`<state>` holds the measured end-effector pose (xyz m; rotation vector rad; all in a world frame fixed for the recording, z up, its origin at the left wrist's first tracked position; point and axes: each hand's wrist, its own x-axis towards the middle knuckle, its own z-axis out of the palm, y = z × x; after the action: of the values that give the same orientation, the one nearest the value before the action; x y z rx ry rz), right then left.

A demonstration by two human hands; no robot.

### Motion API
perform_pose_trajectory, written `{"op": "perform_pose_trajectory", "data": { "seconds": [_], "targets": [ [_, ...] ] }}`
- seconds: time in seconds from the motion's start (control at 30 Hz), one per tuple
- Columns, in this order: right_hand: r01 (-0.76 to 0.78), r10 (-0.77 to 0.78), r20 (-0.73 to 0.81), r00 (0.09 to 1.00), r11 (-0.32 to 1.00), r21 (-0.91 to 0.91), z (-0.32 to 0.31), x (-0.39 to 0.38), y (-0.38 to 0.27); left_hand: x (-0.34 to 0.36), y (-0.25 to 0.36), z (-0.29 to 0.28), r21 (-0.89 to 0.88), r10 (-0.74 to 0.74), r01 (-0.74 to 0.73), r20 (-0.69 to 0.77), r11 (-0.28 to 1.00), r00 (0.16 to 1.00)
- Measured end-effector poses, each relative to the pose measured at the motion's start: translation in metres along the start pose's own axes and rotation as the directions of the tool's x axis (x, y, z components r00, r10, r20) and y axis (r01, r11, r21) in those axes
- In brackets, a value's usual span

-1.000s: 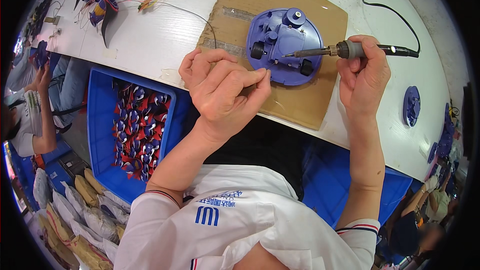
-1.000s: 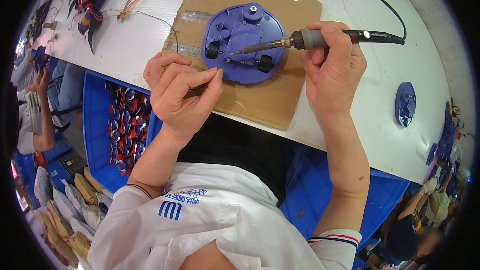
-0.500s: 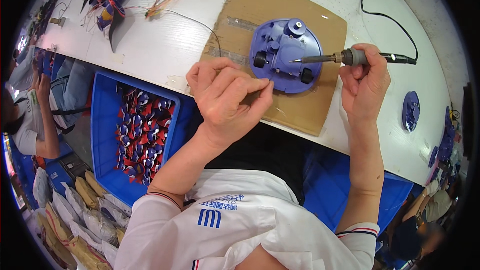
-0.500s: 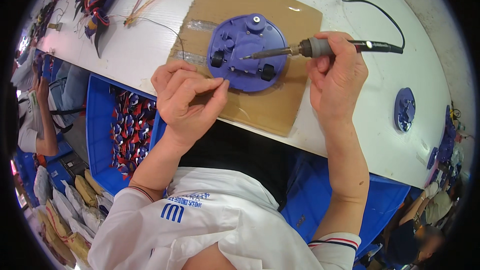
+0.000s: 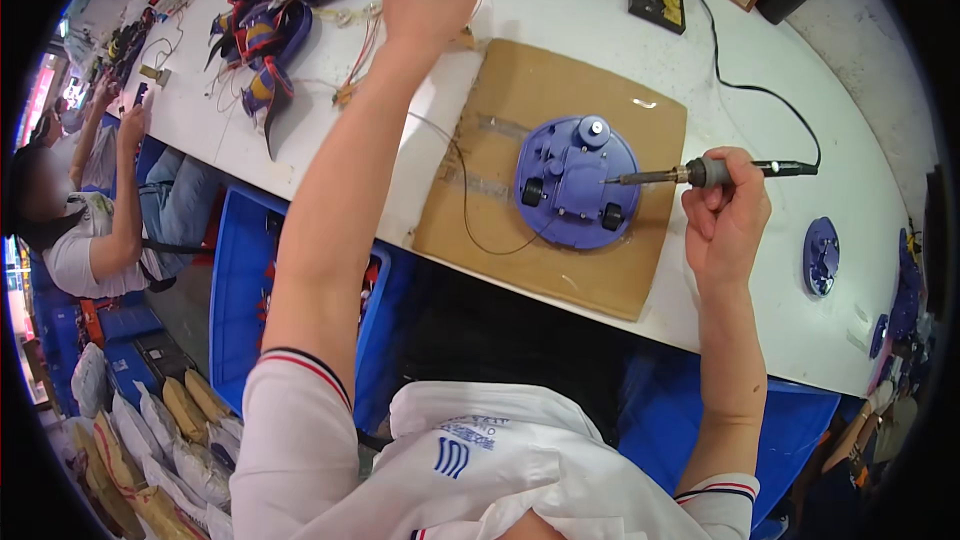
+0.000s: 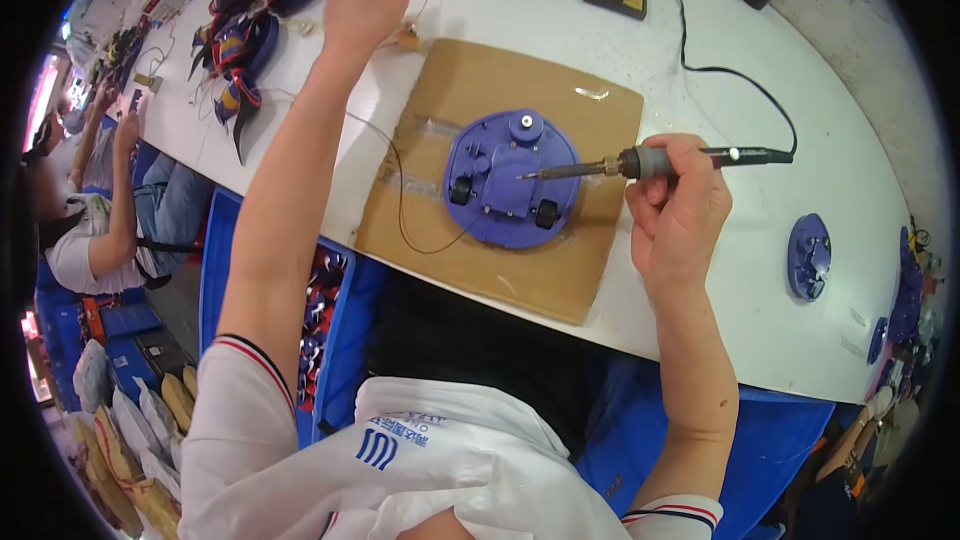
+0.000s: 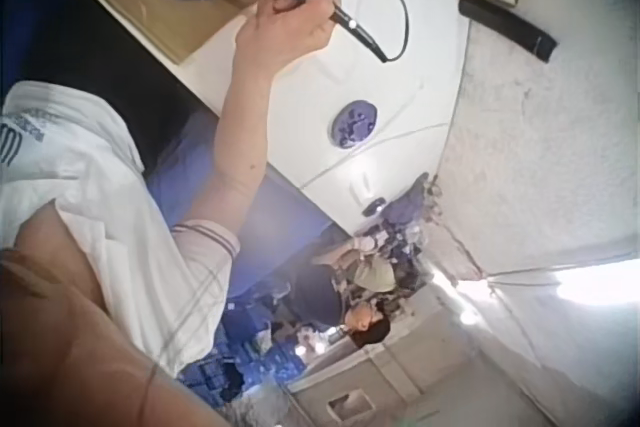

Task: Soldering wires and components onto circular circuit boards at a workbench.

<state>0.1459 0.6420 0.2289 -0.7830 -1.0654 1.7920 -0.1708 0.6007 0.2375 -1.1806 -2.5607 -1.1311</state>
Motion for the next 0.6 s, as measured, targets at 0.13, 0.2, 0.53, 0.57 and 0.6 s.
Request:
{"op": "perform_pose_trajectory", "data": {
  "seconds": [0.13,0.2,0.53,0.57,0.6],
  "targets": [
    [-0.011,0.011,-0.04,0.999,1.0,0.002,-0.005,0.001,0.001,0.065,-0.015,0.048,0.143,-0.032,0.018,0.101,0.99,0.994],
    [-0.037,0.038,-0.07,0.997,0.999,0.011,-0.004,0.002,0.002,0.084,-0.018,0.063,0.168,0.013,-0.035,0.131,0.985,0.991],
    [-0.093,0.099,-0.23,0.968,0.995,0.036,-0.007,0.023,0.011,0.01,0.027,0.029,-0.361,0.008,0.105,0.298,0.927,0.955],
    [-0.093,0.099,-0.238,0.966,0.995,0.036,-0.007,0.021,0.01,-0.012,0.04,0.01,-0.504,0.0,0.217,0.396,0.836,0.918],
    [-0.095,0.101,-0.23,0.968,0.995,0.038,-0.007,0.02,0.009,-0.034,0.049,-0.003,-0.613,0.012,0.337,0.492,0.715,0.871]
  ]
}}
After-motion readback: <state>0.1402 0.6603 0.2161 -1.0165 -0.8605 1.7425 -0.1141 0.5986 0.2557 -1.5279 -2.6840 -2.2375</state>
